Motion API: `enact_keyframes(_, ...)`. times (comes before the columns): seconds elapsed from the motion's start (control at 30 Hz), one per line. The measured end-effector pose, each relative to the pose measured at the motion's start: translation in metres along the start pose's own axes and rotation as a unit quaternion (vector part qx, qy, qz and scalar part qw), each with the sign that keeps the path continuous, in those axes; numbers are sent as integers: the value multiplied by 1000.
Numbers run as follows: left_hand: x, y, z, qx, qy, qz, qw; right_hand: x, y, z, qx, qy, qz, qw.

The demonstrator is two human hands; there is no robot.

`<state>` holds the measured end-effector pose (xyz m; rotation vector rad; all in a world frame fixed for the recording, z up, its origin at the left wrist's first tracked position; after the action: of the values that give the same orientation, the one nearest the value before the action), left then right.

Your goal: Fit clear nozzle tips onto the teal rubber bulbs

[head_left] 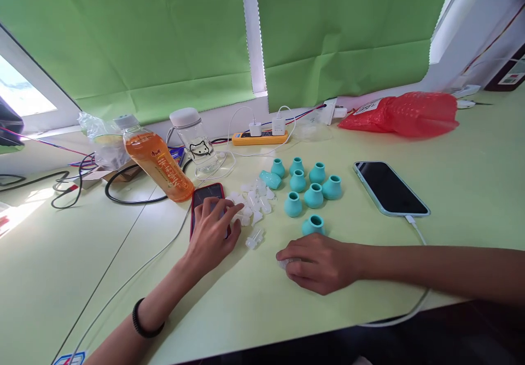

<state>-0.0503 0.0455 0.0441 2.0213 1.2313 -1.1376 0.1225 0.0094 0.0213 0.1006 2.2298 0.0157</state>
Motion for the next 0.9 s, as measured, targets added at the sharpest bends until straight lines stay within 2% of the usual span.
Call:
enact_keyframes(0.13, 12, 2, -3, 5, -60, -28, 998, 1, 0, -2, -5, -5, 10, 1000)
enact_keyframes(0.3, 22, 21, -34, 32, -83, -46, 995, -1, -1, -5, -7, -9, 29, 1000)
enact_keyframes(0.43, 37, 40, -60, 33, -98, -72, 992, -4, -1, -6, -6, -2, 41, 999)
enact_keyframes(0.63, 58, 51, -74, 63, -98, -102, 988, -1, -1, -5, -11, 2, 36, 999)
enact_keyframes(0.77, 47, 54, -68, 68, -75, -75, 992, -9, -3, -2, -4, 34, 17, 999)
enact_keyframes(0.83, 33, 55, -58, 52, -59, -3, 997, -18, -3, 0, 28, 59, -24, 998)
enact_keyframes(0.9, 19, 57, -43, 31, -33, 122, 991, -25, -2, 5, 104, 86, -76, 988)
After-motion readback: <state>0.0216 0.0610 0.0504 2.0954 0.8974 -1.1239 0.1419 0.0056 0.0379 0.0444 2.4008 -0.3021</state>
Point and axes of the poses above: each hand's wrist, its own z-axis away from the middle knuckle, its own x-axis out of the palm, y = z × x, the point moved 5 cm from there along -z, towards the middle knuckle, and after that the axes turned 2 degrees about -x, right-handed, at the moved point
